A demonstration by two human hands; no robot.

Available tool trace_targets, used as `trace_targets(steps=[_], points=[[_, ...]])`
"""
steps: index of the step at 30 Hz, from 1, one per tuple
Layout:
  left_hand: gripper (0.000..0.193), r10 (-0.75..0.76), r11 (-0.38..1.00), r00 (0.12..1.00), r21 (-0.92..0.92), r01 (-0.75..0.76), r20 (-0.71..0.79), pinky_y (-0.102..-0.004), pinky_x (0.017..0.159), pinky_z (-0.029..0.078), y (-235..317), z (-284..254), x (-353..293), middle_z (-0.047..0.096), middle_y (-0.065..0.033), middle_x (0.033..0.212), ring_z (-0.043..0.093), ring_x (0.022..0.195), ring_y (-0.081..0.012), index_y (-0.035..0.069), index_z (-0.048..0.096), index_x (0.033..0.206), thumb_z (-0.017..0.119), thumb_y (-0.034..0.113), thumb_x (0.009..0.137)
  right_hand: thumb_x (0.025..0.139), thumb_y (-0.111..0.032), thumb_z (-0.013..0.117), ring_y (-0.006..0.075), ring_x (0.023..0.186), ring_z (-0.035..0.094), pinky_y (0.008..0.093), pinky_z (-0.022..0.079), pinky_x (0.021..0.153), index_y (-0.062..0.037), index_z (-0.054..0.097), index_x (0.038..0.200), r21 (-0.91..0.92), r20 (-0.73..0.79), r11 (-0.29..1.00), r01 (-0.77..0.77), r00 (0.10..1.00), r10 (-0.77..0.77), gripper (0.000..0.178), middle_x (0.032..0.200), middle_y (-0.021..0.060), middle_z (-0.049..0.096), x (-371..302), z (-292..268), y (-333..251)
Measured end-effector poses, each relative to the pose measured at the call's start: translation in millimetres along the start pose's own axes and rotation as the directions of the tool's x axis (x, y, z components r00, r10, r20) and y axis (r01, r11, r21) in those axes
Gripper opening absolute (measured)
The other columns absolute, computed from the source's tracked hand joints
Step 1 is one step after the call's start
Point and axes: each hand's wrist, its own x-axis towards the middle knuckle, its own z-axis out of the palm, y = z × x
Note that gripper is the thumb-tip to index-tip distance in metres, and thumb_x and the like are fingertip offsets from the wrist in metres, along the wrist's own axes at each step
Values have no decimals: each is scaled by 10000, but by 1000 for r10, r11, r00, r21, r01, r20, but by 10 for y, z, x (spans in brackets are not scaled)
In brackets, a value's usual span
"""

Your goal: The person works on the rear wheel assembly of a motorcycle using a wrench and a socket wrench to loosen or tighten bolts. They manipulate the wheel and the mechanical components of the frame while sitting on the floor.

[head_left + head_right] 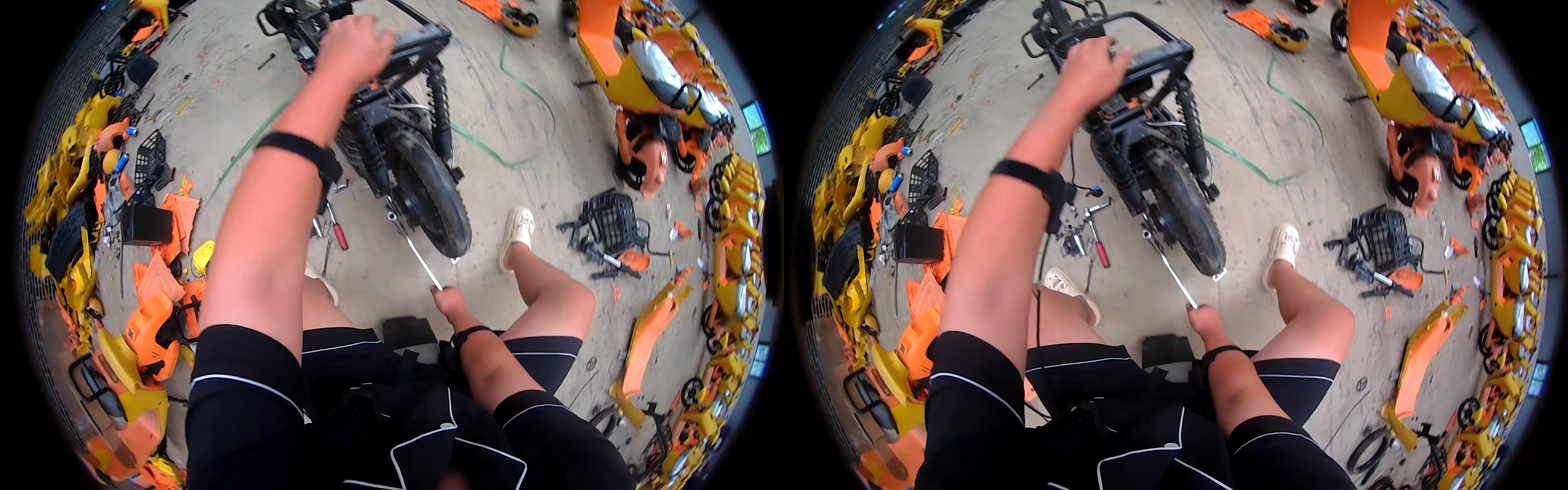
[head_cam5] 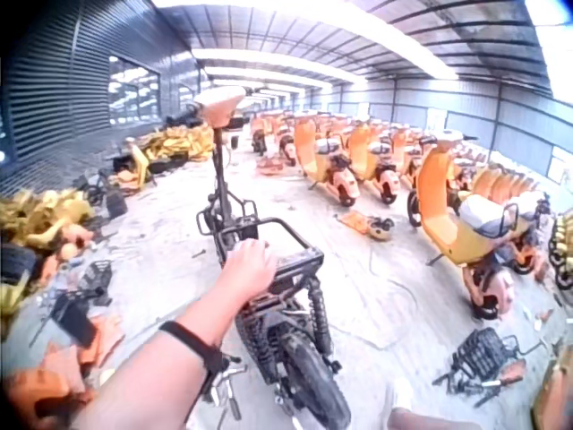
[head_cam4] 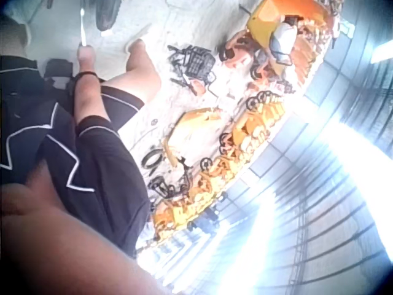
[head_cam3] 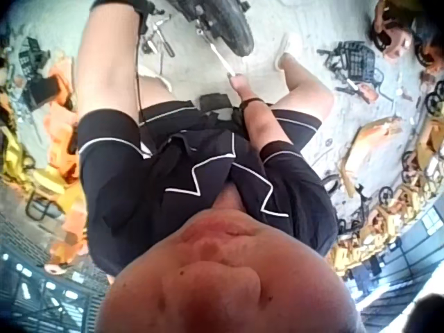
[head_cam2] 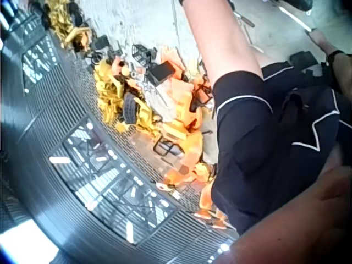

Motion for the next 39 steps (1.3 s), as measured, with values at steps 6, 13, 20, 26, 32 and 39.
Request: trace_targets(steps=[6, 13, 20, 26, 32, 39], points=[[695, -207, 978, 872, 115, 174, 444, -469, 1036, 444, 78, 205, 126, 655, -170, 1275, 583, 1229, -370, 128, 653, 1273, 303, 651, 979, 910, -478, 582, 451, 1046, 637, 492, 500, 907, -3, 718, 1007, 13, -8, 999, -52, 999, 52, 504, 1032, 274, 692, -85, 48, 98], [743, -229, 973, 863, 130, 190, 450, -447, 1054, 419, -53, 248, 166, 653, -171, 1285, 570, 1252, -371, 148, 642, 1301, 275, 703, 969, 885, -446, 630, 426, 1000, 656, 472, 512, 875, -30, 724, 970, 163, 54, 984, -77, 996, 69, 435, 986, 239, 710, 16, 66, 134], [772, -216, 976, 865, 112, 186, 452, -452, 1035, 424, -62, 218, 196, 664, -200, 1243, 578, 1223, -389, 127, 656, 1279, 284, 727, 964, 885, -449, 633, 428, 966, 664, 469, 513, 858, -18, 722, 957, 249, 88, 964, -96, 993, 77, 446, 948, 236, 713, 56, 325, 183], [823, -254, 964, 843, 189, 185, 474, -445, 1019, 431, -3, 200, 198, 686, -189, 1188, 587, 1206, -386, 132, 679, 1241, 264, 776, 942, 884, -414, 636, 401, 850, 693, 449, 528, 783, 19, 716, 933, 213, -3, 974, -77, 997, 79, 443, 835, 236, 709, -24, 325, 140], [957, -197, 969, 819, 232, 80, 540, -420, 945, 495, 144, 99, 146, 710, -175, 1122, 673, 1092, -322, 55, 647, 1249, 517, 869, 763, 890, -407, 566, 428, 1070, 641, 477, 502, 945, -2, 716, 1053, 105, 134, 981, -161, 980, 146, 461, 1081, 254, 694, -182, -31, -62], [867, -156, 971, 828, 239, 27, 538, -431, 894, 534, 275, -9, 107, 722, -160, 1122, 696, 1057, -317, 72, 650, 1211, 650, 790, 726, 885, -374, 514, 446, 1057, 641, 488, 503, 939, 29, 712, 1040, 91, 178, 985, -145, 976, 127, 475, 1082, 289, 680, -302, -121, -186]])
